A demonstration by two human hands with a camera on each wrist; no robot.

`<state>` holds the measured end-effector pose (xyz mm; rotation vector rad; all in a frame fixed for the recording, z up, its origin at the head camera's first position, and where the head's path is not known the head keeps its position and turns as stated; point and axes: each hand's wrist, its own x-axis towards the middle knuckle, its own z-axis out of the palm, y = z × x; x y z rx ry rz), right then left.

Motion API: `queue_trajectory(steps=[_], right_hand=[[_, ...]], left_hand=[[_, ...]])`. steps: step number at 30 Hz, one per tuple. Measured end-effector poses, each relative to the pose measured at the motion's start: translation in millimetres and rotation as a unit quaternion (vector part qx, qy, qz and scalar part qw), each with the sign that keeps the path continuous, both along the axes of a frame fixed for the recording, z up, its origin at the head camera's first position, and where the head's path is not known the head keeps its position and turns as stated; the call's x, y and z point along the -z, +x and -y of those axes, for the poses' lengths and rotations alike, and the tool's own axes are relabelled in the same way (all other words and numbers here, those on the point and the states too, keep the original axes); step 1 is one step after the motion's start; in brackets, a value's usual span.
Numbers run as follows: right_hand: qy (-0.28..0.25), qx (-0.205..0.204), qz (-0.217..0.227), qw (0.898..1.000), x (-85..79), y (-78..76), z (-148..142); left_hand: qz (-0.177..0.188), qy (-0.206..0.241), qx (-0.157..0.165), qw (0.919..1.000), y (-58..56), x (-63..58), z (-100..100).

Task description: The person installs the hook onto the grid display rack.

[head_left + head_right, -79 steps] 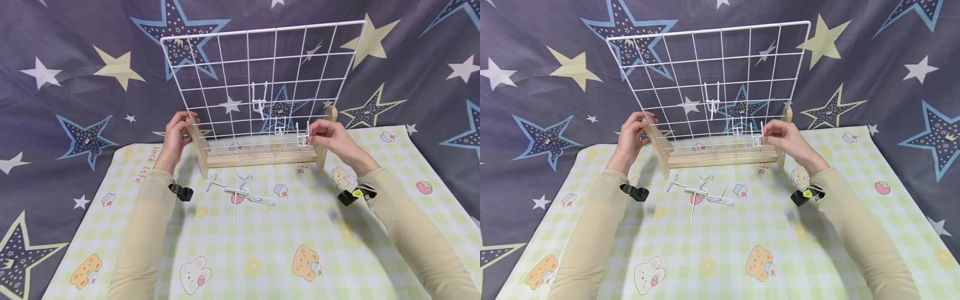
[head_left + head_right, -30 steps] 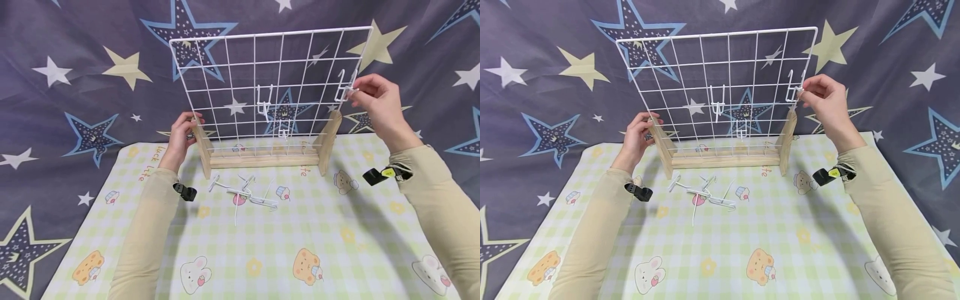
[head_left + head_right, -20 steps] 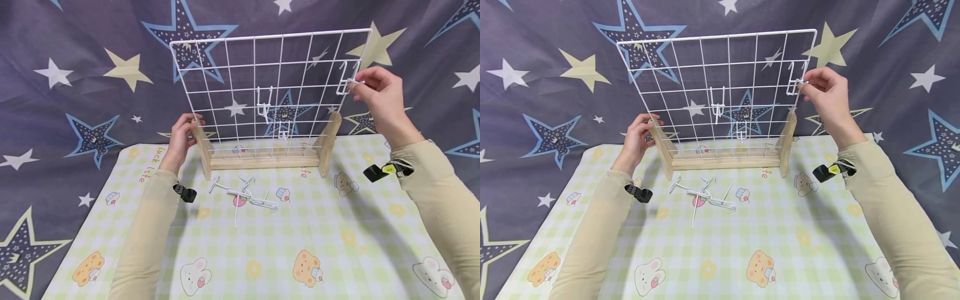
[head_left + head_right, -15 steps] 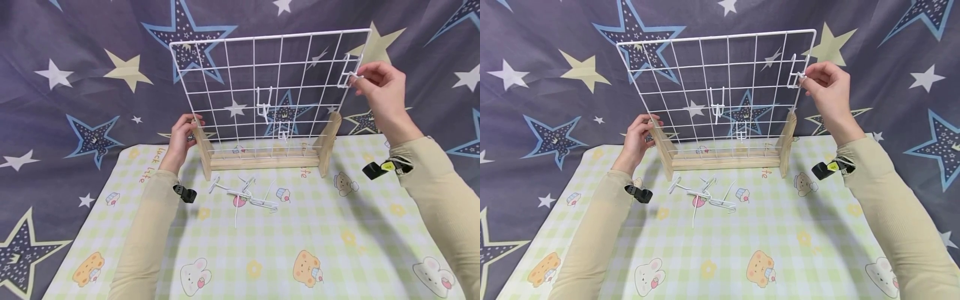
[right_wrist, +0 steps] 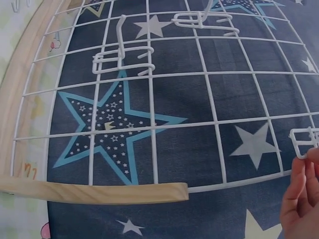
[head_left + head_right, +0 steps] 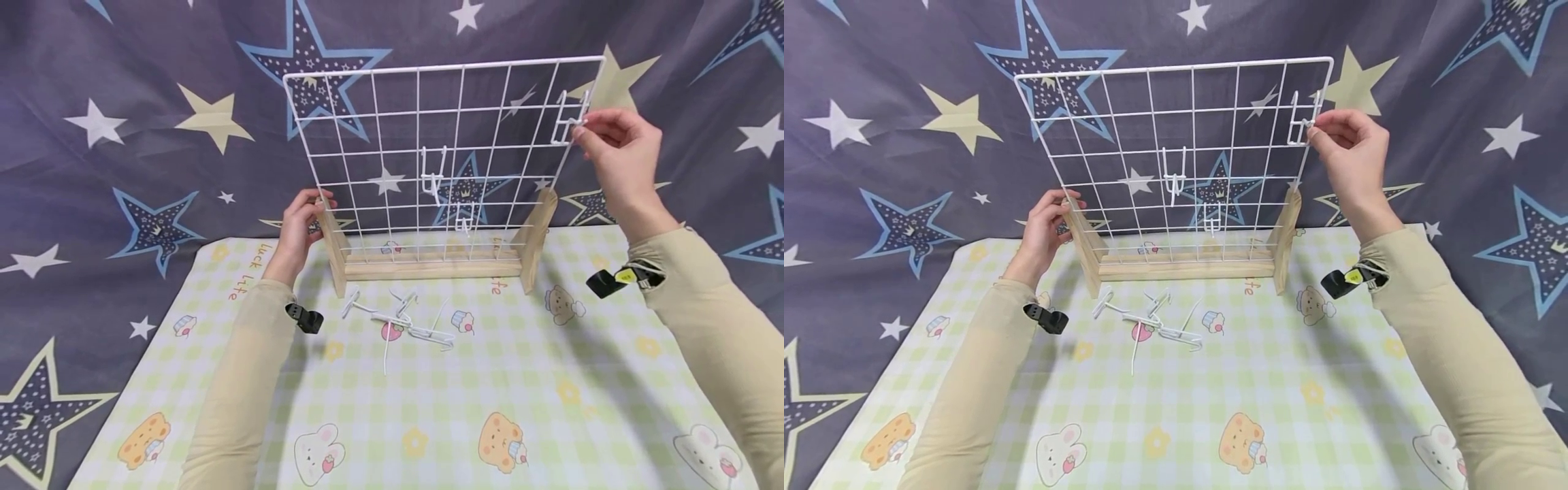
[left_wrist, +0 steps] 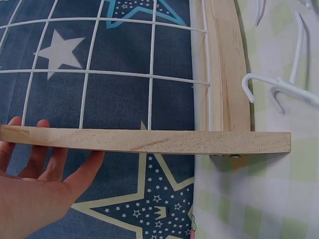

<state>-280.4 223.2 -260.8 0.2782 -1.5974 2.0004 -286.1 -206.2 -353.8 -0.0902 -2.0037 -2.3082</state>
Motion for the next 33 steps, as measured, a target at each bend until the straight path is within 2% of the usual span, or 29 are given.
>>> queue_trajectory(steps=[11,19,24,27,33], right_hand=[[0.031,0.021,0.018,0.999,16.3,7.1,4.0],[0.054,-0.005,0.036,0.998,33.6,8.7,10.6],[0.094,-0.021,0.073,0.993,57.6,14.3,13.0],[0.127,-0.026,0.078,0.988,69.0,19.9,17.1],[0.212,-0.03,0.062,0.975,68.1,40.2,31.9]], left_hand=[[0.009,0.001,-0.002,1.0,2.2,2.0,0.1],[0.006,-0.003,-0.008,1.0,4.5,4.0,5.7],[0.008,-0.003,-0.004,0.9999,4.1,5.4,5.8],[0.01,0.0,-0.002,0.9999,4.3,4.5,4.0],[0.004,-0.002,-0.002,1.0,4.2,-0.8,0.2]])
